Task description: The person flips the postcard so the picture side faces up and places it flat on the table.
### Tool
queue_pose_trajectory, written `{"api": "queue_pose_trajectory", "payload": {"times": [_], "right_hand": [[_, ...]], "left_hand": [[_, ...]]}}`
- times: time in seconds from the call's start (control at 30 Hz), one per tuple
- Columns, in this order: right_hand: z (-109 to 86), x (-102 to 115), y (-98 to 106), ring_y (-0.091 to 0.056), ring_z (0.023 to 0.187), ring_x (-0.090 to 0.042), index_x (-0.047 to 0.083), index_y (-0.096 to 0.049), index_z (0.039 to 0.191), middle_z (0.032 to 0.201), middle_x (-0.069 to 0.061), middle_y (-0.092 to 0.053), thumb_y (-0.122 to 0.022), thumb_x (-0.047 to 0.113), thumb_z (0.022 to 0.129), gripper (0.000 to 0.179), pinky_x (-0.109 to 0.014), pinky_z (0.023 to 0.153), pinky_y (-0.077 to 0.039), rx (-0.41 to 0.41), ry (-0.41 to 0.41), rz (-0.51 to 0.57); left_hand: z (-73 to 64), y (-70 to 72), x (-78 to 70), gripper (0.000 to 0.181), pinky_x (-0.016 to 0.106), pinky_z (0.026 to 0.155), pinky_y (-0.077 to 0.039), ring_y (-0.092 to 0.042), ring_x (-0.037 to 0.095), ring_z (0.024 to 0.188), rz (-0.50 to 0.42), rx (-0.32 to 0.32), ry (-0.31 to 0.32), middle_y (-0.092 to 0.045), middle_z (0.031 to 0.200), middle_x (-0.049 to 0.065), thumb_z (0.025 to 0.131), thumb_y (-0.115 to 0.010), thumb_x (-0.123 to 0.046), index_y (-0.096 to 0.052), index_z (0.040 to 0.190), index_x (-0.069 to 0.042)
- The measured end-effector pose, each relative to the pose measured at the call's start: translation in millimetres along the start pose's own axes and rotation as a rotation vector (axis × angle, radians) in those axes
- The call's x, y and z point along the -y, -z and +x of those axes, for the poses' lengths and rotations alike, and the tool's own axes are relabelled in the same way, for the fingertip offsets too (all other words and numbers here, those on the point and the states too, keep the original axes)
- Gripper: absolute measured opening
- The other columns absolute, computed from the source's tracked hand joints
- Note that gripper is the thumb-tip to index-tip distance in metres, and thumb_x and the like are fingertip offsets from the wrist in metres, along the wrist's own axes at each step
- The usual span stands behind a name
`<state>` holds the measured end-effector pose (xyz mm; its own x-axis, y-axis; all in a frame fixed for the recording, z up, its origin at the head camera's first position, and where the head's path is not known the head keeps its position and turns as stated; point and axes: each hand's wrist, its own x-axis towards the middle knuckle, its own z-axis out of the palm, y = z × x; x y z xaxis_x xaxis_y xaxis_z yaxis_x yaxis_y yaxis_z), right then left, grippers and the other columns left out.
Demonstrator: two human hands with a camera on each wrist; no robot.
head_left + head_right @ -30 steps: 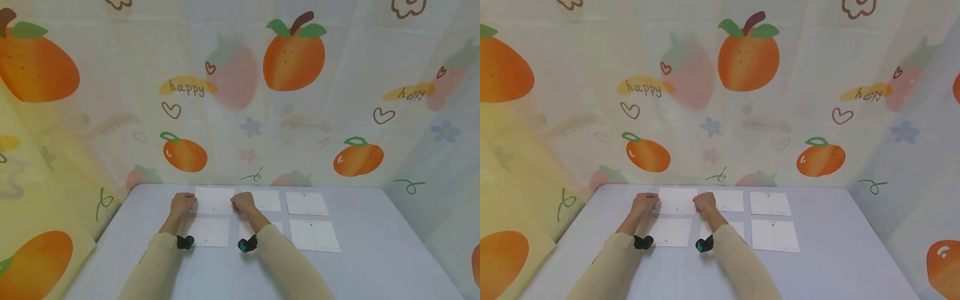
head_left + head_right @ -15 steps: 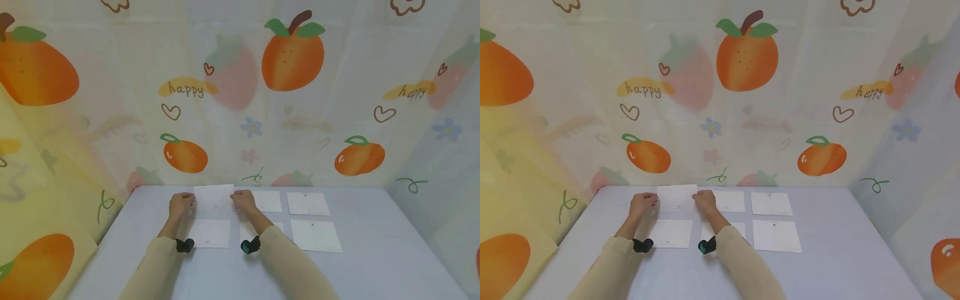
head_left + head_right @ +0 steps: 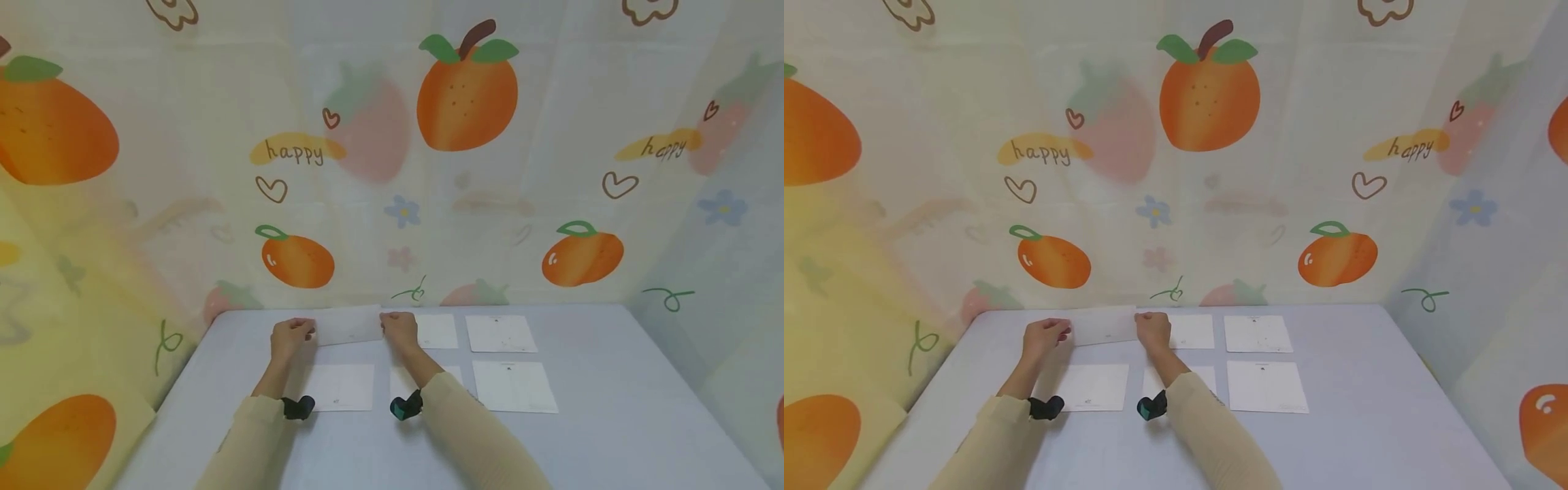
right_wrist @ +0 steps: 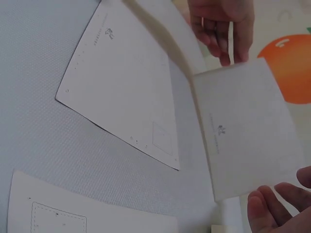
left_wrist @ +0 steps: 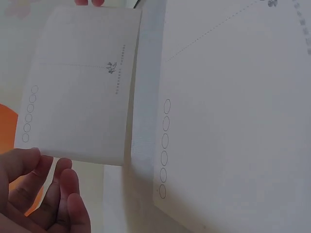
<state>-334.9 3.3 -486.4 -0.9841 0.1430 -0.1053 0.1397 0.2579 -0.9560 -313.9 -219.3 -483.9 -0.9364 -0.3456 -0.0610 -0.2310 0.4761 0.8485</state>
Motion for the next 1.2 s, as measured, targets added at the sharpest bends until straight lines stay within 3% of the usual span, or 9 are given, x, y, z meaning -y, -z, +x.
{"api": "queue_pose_trajectory", "payload": {"times": [0.13, 0.33, 0.5, 0.63, 0.8, 1.2], "right_hand": [[0.0, -0.9, 1.8, -0.061, 0.062, -0.011, -0.006, -0.075, 0.091, 0.082, -0.018, -0.074, -0.062, 0.017, 0.090, 0.026, -0.028, 0.073, -0.051, -0.028, 0.009, 0.009], [-1.1, 0.7, 2.8, -0.056, 0.058, -0.010, -0.006, -0.075, 0.082, 0.068, -0.011, -0.072, -0.060, 0.019, 0.090, 0.030, -0.021, 0.061, -0.042, -0.064, 0.031, 0.009], [-2.7, 1.5, 2.9, -0.055, 0.056, -0.008, -0.007, -0.075, 0.084, 0.077, -0.017, -0.073, -0.061, 0.020, 0.092, 0.031, -0.017, 0.057, -0.039, -0.054, -0.001, 0.054], [-2.1, 0.0, 2.2, -0.057, 0.056, -0.005, -0.008, -0.073, 0.091, 0.087, -0.022, -0.074, -0.061, 0.020, 0.094, 0.031, -0.014, 0.052, -0.042, -0.019, -0.033, 0.137], [-1.8, -0.2, 2.5, -0.058, 0.055, -0.003, -0.009, -0.072, 0.094, 0.078, -0.014, -0.074, -0.062, 0.016, 0.093, 0.027, -0.016, 0.054, -0.051, 0.006, -0.057, 0.195], [-3.5, -4.5, 4.9, -0.062, 0.057, -0.005, -0.009, -0.071, 0.100, 0.080, -0.011, -0.074, -0.064, 0.012, 0.090, 0.024, -0.022, 0.059, -0.055, 0.087, -0.095, 0.271]], "left_hand": [[-0.8, -1.0, -1.9, 0.036, 0.036, 0.084, -0.053, -0.069, 0.026, 0.083, -0.054, 0.003, 0.034, -0.073, 0.101, 0.021, 0.096, -0.058, -0.024, -0.069, 0.112, 0.007], [0.4, -2.0, -3.1, 0.038, 0.016, 0.065, -0.052, -0.066, 0.010, 0.070, -0.172, -0.022, 0.076, -0.074, 0.098, 0.019, 0.096, -0.059, -0.023, -0.067, 0.114, 0.009], [0.2, -1.0, -1.4, 0.041, 0.012, 0.060, -0.049, -0.063, 0.004, 0.064, -0.281, -0.024, 0.119, -0.076, 0.086, 0.010, 0.095, -0.061, -0.023, -0.065, 0.115, 0.012], [0.0, 1.1, -0.1, 0.041, 0.015, 0.064, -0.052, -0.063, 0.004, 0.065, -0.330, -0.018, 0.137, -0.074, 0.079, 0.002, 0.095, -0.060, -0.024, -0.065, 0.116, 0.011], [2.0, 3.0, 1.3, 0.042, 0.021, 0.076, -0.056, -0.066, 0.009, 0.073, -0.381, 0.008, 0.169, -0.071, 0.076, -0.007, 0.096, -0.059, -0.025, -0.063, 0.120, 0.009], [5.4, 2.5, 5.5, 0.039, 0.031, 0.085, -0.057, -0.067, 0.012, 0.075, -0.434, 0.015, 0.221, -0.070, 0.073, -0.006, 0.091, -0.065, -0.013, -0.062, 0.120, 0.012]]}}
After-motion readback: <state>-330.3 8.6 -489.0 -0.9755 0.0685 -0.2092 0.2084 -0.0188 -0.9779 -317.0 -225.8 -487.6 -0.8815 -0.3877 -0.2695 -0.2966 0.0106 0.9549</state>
